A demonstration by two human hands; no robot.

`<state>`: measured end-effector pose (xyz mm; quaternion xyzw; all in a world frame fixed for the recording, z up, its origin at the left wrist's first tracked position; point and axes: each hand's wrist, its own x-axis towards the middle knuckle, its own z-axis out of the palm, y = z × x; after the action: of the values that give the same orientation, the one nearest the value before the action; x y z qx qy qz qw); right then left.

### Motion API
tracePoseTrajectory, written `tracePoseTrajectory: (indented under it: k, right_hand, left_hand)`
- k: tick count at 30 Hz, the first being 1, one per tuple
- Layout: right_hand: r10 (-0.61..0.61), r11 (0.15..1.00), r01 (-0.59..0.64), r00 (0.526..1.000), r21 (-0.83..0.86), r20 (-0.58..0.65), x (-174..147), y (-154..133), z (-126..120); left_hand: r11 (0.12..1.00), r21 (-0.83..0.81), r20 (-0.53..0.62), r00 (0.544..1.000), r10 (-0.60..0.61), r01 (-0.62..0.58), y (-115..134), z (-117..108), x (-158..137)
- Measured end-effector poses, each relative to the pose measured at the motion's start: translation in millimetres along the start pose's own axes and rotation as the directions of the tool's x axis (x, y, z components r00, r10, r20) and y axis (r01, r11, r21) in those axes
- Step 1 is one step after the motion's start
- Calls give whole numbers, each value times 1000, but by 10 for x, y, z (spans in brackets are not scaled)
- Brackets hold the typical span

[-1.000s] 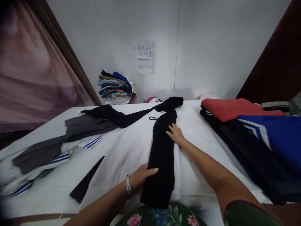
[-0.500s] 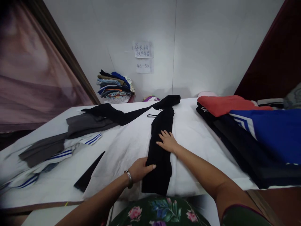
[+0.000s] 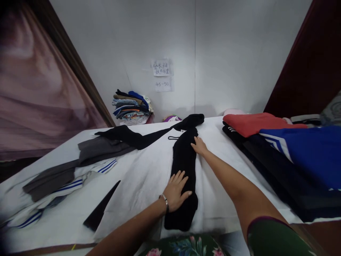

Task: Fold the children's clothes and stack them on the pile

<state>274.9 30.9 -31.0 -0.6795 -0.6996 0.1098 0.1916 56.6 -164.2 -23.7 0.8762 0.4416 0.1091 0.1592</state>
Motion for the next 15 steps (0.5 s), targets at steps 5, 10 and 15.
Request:
tracePoseTrajectory:
  k: [5, 10, 15]
  right_hand:
    - [78, 993, -75, 996, -89, 37, 351, -38, 4]
    - [64, 986, -46, 992, -160, 105, 682, -186, 120]
    - [-8, 975, 53, 979, -217, 204, 885, -306, 371]
  left_hand:
    - [1000, -9, 27, 1000, 4, -4, -94, 142, -17]
    - [1000, -25, 25, 1000, 11, -10, -101, 131, -49]
    - [998, -68, 27, 1000, -4, 6, -105, 153, -63]
